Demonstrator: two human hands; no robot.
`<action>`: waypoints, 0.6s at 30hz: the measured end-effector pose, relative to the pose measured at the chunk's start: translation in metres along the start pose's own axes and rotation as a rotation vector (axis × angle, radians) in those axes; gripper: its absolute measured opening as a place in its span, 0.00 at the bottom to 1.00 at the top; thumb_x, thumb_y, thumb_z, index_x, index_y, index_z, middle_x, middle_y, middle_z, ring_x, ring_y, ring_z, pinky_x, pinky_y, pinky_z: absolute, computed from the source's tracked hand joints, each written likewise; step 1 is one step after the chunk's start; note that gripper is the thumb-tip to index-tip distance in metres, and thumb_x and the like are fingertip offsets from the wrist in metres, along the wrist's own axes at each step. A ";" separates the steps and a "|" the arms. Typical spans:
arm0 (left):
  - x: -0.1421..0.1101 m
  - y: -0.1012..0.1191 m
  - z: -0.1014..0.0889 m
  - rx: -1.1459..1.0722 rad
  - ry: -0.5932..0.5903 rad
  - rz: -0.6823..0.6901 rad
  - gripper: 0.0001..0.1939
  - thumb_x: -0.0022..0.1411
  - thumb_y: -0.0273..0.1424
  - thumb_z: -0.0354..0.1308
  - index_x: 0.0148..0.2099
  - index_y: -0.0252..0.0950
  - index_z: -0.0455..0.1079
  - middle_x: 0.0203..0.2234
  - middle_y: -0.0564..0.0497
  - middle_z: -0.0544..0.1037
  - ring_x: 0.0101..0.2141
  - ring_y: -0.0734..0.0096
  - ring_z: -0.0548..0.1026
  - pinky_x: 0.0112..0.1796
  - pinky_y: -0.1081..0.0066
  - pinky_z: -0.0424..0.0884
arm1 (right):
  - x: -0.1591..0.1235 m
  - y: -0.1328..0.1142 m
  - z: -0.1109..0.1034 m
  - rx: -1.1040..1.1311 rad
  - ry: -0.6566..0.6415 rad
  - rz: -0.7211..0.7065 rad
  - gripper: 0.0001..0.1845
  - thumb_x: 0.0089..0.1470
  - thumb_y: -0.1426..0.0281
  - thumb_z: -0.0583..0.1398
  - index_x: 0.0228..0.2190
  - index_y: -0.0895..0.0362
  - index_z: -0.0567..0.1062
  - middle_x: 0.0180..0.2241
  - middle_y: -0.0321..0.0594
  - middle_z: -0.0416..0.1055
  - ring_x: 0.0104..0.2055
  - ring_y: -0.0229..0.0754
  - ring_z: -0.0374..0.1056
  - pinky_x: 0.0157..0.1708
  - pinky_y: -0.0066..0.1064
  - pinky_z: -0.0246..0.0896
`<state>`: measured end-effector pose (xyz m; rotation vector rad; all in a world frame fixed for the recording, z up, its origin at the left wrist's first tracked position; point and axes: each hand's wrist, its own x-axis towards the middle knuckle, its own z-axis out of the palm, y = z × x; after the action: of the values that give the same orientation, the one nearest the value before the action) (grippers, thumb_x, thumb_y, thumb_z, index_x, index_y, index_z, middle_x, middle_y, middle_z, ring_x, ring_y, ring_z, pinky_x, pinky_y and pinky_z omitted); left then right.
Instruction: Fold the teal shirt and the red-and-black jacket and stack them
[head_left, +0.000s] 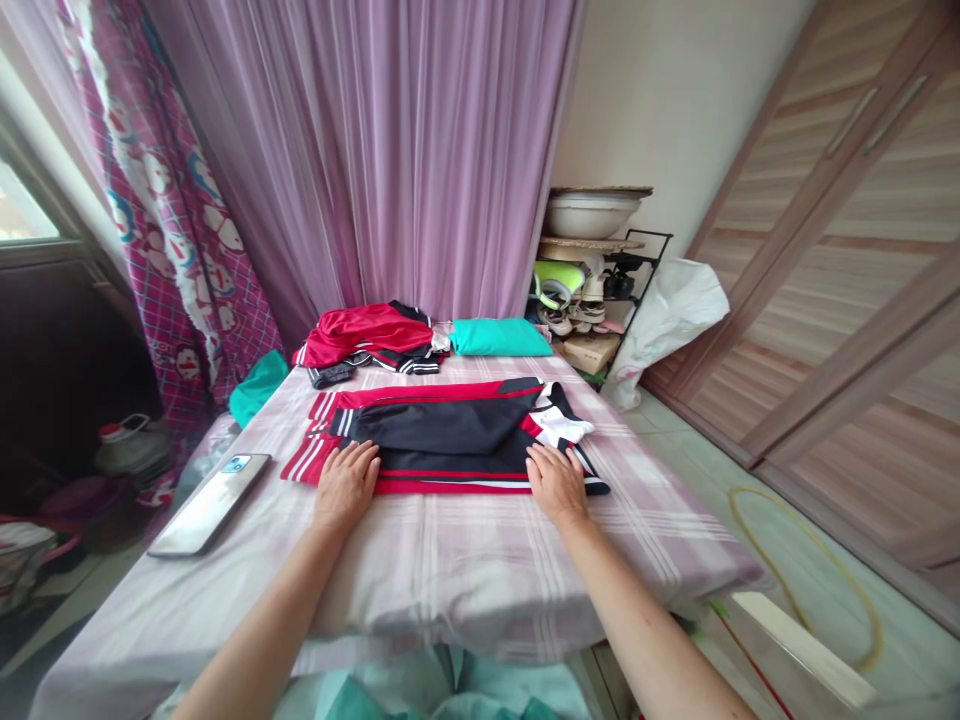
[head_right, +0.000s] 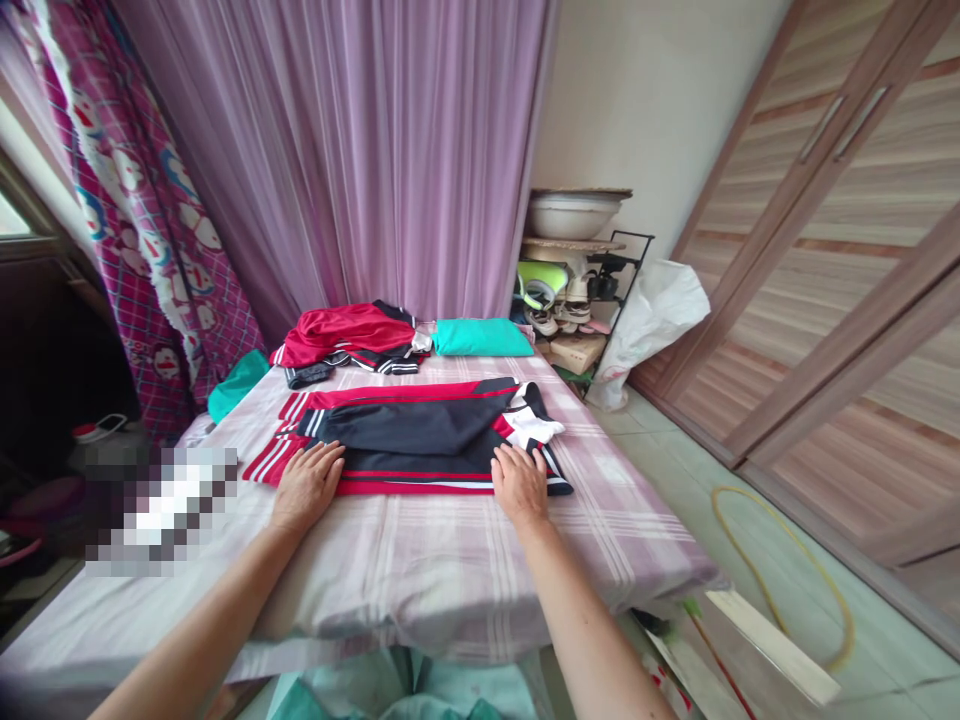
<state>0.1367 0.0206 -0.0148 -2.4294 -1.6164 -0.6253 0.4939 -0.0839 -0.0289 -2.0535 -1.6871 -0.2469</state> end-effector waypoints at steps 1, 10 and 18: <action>-0.004 0.000 -0.002 0.014 -0.005 -0.015 0.24 0.70 0.38 0.41 0.56 0.38 0.73 0.57 0.45 0.75 0.59 0.57 0.70 0.62 0.53 0.58 | -0.004 0.003 0.000 0.007 0.031 -0.001 0.23 0.64 0.66 0.47 0.49 0.56 0.78 0.54 0.45 0.74 0.59 0.48 0.65 0.64 0.45 0.41; -0.029 -0.006 -0.006 -0.010 -0.026 -0.034 0.26 0.66 0.35 0.46 0.63 0.37 0.65 0.61 0.43 0.70 0.60 0.54 0.67 0.62 0.53 0.58 | -0.023 0.029 -0.003 0.148 -0.013 0.013 0.22 0.55 0.70 0.52 0.45 0.57 0.80 0.50 0.46 0.77 0.55 0.49 0.69 0.59 0.41 0.58; -0.040 -0.009 -0.019 -0.021 -0.089 -0.093 0.34 0.56 0.23 0.46 0.66 0.34 0.61 0.61 0.43 0.70 0.61 0.60 0.67 0.62 0.59 0.59 | -0.020 0.048 -0.003 0.239 -0.132 -0.083 0.28 0.46 0.77 0.54 0.47 0.56 0.80 0.53 0.43 0.75 0.60 0.49 0.66 0.61 0.44 0.58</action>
<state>0.1109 -0.0166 -0.0154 -2.4412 -1.7747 -0.5574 0.5358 -0.1087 -0.0464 -1.8612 -1.7863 0.0635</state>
